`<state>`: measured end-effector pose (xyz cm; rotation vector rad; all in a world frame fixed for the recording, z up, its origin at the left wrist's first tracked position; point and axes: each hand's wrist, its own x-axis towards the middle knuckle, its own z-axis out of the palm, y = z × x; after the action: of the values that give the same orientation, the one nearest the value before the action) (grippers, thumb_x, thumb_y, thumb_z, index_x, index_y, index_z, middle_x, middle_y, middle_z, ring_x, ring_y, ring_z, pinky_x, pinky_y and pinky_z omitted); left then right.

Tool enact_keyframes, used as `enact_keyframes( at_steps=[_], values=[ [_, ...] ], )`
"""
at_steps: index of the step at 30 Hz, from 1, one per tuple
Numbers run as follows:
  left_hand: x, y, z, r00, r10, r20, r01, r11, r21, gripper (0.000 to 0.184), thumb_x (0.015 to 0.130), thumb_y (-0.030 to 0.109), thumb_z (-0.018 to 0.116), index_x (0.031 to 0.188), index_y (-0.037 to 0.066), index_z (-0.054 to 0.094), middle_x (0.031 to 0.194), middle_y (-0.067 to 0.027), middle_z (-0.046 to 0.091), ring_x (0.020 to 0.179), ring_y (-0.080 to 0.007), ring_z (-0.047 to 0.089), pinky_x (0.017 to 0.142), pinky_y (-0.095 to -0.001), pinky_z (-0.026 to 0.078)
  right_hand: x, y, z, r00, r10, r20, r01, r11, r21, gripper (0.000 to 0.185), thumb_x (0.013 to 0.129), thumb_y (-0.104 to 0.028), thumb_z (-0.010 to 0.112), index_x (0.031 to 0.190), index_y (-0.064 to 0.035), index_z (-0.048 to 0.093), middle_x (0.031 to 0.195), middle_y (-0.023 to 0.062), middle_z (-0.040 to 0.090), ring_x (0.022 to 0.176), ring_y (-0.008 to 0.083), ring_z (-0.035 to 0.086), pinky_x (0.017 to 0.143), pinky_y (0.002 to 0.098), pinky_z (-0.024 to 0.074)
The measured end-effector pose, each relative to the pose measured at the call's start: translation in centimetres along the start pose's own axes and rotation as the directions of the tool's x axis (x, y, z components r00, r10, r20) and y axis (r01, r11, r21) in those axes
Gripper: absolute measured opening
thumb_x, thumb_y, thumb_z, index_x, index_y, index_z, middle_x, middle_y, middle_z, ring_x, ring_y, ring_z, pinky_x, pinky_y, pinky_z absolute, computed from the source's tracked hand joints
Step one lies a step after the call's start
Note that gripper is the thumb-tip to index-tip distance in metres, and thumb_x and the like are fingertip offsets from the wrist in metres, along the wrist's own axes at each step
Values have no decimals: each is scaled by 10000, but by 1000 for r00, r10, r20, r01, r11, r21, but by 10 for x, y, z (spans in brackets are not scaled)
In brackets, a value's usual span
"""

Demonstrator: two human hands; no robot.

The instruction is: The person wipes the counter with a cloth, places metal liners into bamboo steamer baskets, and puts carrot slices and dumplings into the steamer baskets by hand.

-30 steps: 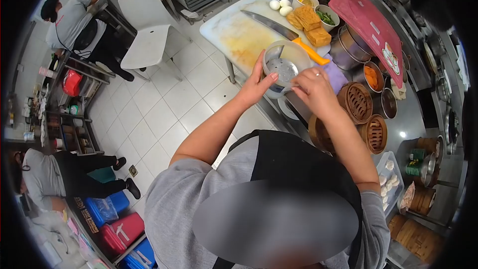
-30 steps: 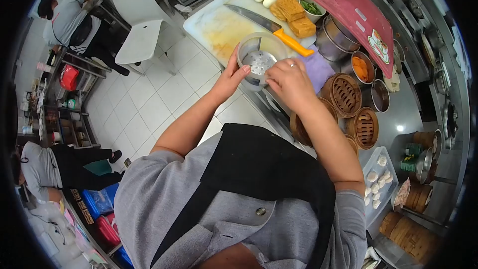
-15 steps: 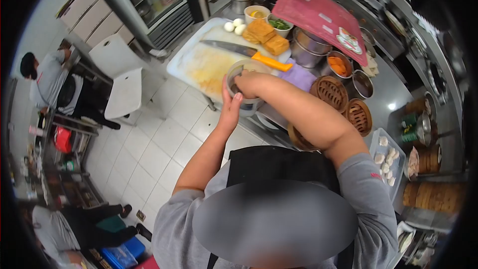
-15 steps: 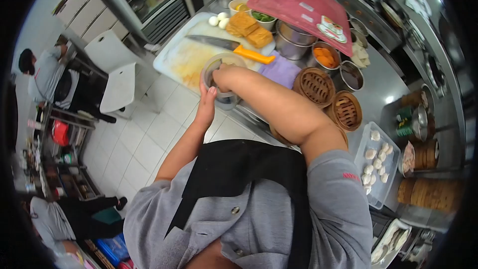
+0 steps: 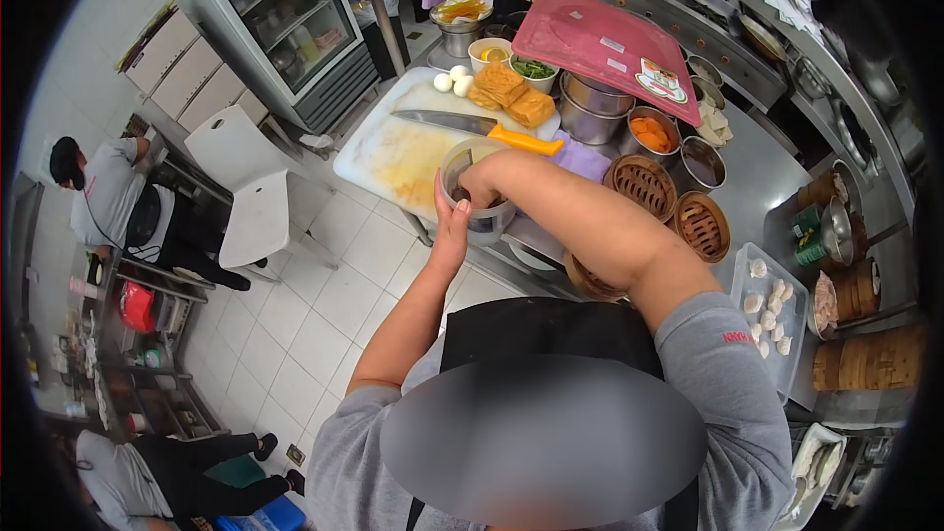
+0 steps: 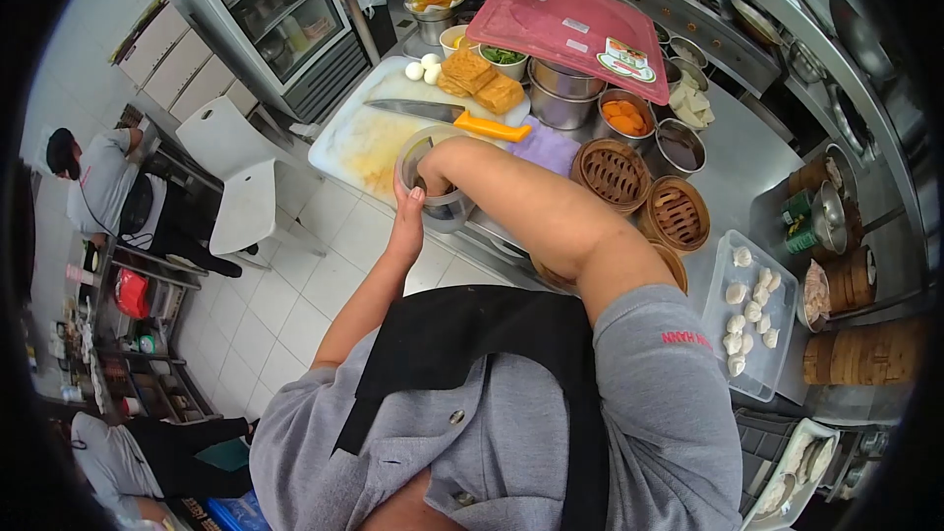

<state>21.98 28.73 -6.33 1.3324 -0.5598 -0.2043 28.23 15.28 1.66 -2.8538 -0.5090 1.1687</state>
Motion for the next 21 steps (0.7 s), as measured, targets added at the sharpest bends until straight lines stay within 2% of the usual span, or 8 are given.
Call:
enact_keyframes(
  at_steps=[2,4,5,10,13,16,19,21],
  values=[
    [0,-1,0,1000,-13,-1,13,1000,-21,798,913,342,456,1494,35,3,1478,-195,232,1372,-288,248,1124,-371,201,-5,-5,-3,1000,-6,-15,5,995,-103,652,726,-339,714,1272,-39,525,1053,141,639,882,271,658,700,389,551],
    [1,-1,-2,1000,-25,-5,25,999,-40,810,907,353,465,1493,34,6,1476,-194,236,1372,-287,249,1125,-373,199,-16,0,-2,1000,12,-5,-11,977,214,653,720,-331,712,1269,-32,524,1107,159,633,932,297,652,771,405,534],
    [1,-2,-3,1000,-19,-7,19,1000,-14,815,904,358,471,1492,33,10,1474,-194,240,1369,-287,254,1124,-377,202,-16,3,1,999,5,-33,3,968,250,649,720,-332,704,1275,-49,523,1158,171,624,973,323,641,841,406,506],
    [2,1,-1,999,29,-31,-28,999,42,774,906,331,491,1480,17,78,1449,-190,280,1352,-286,284,1119,-387,217,-30,-6,7,975,-28,-221,68,981,179,529,743,-269,664,1232,-86,575,1150,183,633,992,336,637,869,404,489],
    [1,-1,1,998,20,-64,-18,999,40,750,913,306,491,1476,11,92,1439,-185,295,1346,-278,292,1119,-382,220,-50,-21,4,908,-22,-419,46,998,47,304,730,-163,654,1005,-34,677,965,218,671,924,356,649,793,431,513],
    [1,-1,3,997,21,-72,-21,1000,10,756,910,287,500,1476,7,84,1457,-195,264,1360,-279,262,1119,-381,219,-55,-21,11,809,-13,-588,-6,1000,-31,241,724,-140,659,934,-24,684,906,204,678,851,361,662,726,437,525],
    [0,1,6,983,40,-182,-26,997,78,775,897,245,528,1476,6,73,1461,-218,245,1364,-307,244,1120,-393,218,-64,-24,20,720,-27,-694,-27,997,-66,270,727,-111,656,980,-18,639,863,193,675,804,365,660,694,444,524],
    [1,7,6,953,160,-259,-48,919,392,787,870,173,568,1472,1,91,1452,-242,242,1357,-334,242,1119,-410,222,-74,-24,25,649,-19,-760,-30,998,-50,301,725,-107,658,1011,-19,618,859,196,673,801,371,656,694,447,522]
  ],
)
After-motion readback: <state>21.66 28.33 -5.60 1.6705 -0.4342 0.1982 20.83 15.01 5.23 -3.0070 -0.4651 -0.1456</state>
